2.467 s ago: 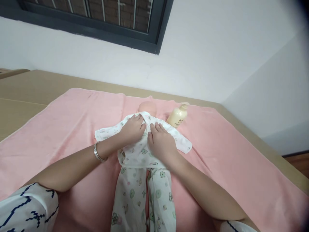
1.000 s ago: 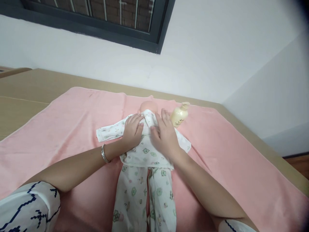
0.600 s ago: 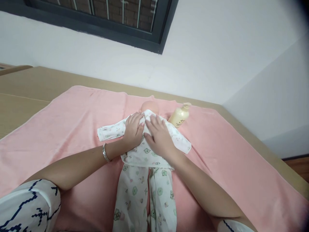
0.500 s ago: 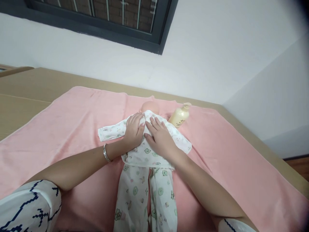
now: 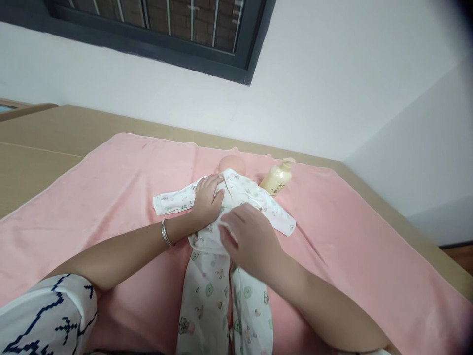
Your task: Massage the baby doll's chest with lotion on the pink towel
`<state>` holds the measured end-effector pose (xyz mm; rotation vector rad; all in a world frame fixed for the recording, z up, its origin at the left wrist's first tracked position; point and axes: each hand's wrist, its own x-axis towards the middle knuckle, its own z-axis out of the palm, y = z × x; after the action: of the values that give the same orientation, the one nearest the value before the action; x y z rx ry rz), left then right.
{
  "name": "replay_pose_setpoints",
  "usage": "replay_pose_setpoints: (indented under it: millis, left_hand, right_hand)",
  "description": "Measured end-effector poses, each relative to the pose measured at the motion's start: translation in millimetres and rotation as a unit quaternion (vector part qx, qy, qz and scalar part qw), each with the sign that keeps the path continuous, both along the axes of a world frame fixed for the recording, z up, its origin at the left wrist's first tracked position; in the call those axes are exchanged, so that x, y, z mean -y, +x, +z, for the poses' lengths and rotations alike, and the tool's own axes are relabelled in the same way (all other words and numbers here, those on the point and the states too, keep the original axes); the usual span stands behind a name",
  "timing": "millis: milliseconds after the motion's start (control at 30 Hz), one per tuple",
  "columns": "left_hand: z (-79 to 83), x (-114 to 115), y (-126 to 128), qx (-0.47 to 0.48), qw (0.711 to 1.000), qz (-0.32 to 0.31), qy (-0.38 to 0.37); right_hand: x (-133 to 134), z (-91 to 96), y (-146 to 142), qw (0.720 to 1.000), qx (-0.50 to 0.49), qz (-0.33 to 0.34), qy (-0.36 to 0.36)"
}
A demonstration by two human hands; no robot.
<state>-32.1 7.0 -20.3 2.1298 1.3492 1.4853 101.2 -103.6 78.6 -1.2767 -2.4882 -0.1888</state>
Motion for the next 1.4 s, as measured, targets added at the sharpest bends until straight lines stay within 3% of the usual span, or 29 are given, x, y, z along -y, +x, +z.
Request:
replay_pose_setpoints:
  millis: [133, 267, 367, 500, 667, 800, 1033, 1267, 1400]
  left_hand:
    - [2.2, -0.1, -0.1, -0.002, 1.000, -0.002, -0.010]
    - [3.7, -0.3, -1.1, -0.003, 1.000, -0.008, -0.020]
    - [5.0, 0.2, -1.4, -0.011, 1.000, -0.009, -0.023]
    - [10.7, 0.9, -1.1, 0.001, 0.999, -0.009, -0.037]
    - [23.0, 0.2, -1.7, 0.032, 0.991, -0.028, -0.127]
    - [29.0, 0.8, -2.6, 0.051, 0.985, -0.029, -0.160]
    - [37.5, 2.0, -4.4, 0.032, 0.986, -0.038, -0.157]
    - [44.9, 1.4, -7.5, 0.038, 0.980, -0.052, -0.186]
    - [47.0, 3.9, -6.8, 0.023, 0.981, -0.040, -0.186]
  right_hand:
    - [32.9, 4.9, -7.9, 0.988, 0.155, 0.013, -0.012]
    - [32.1, -8.7, -11.9, 0.972, 0.232, -0.037, 0.009]
    - [27.4, -8.1, -13.6, 0.963, 0.259, -0.064, -0.030]
    - [27.0, 3.8, -15.1, 0.963, 0.251, -0.047, -0.086]
    - [26.5, 20.7, -16.0, 0.954, 0.243, -0.048, -0.168]
    - [28.6, 22.0, -15.9, 0.943, 0.254, -0.025, -0.215]
    - [39.0, -1.1, -6.7, 0.953, 0.242, 0.044, -0.176]
    - [38.9, 11.0, -5.0, 0.962, 0.192, 0.064, -0.182]
    - [35.6, 2.0, -10.4, 0.957, 0.174, 0.084, -0.214]
